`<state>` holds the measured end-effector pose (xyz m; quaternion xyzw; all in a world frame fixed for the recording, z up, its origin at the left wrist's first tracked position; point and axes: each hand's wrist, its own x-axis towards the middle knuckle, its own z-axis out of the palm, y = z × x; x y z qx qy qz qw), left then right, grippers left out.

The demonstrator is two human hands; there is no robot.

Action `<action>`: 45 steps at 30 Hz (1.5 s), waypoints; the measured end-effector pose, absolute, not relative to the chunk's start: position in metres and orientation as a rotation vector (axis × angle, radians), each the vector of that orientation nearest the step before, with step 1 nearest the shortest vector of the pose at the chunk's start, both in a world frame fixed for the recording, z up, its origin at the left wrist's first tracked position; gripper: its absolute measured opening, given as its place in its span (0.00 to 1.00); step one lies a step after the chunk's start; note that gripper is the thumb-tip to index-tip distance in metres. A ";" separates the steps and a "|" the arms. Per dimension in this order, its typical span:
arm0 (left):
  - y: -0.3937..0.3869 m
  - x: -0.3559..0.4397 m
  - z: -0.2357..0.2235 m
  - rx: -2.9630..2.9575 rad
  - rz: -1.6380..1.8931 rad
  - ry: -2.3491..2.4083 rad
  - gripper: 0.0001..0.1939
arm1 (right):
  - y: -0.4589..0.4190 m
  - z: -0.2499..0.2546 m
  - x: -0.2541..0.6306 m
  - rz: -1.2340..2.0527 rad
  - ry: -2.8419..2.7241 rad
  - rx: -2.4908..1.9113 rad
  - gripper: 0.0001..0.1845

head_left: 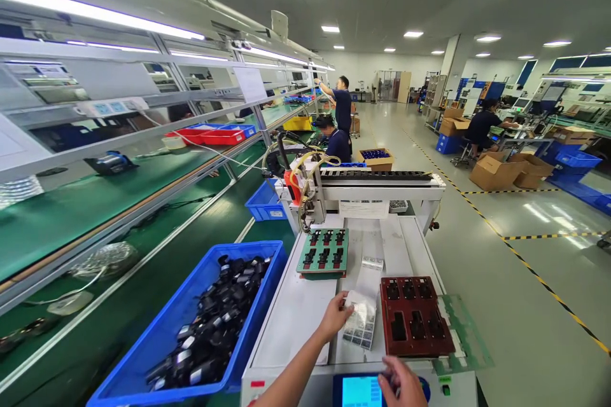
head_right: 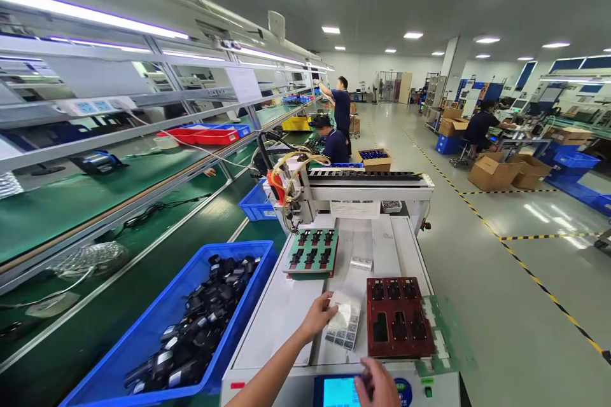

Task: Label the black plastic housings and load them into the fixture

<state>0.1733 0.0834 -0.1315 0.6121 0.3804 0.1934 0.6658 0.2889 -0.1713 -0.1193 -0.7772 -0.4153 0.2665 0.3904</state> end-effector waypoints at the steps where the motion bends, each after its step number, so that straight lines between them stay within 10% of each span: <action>1: 0.080 0.167 -0.133 1.331 0.444 0.838 0.29 | -0.162 -0.113 0.291 0.602 -1.018 -1.938 0.23; 14: 0.062 0.154 -0.113 1.544 0.724 0.683 0.59 | -0.074 -0.075 0.333 0.745 -1.124 -1.633 0.18; 22: 0.074 0.162 -0.086 1.845 0.611 0.546 0.18 | -0.069 -0.070 0.345 0.706 -1.190 -1.636 0.22; 45: 0.069 0.178 -0.093 1.422 0.675 0.753 0.22 | -0.062 -0.063 0.342 0.199 -1.490 -1.612 0.10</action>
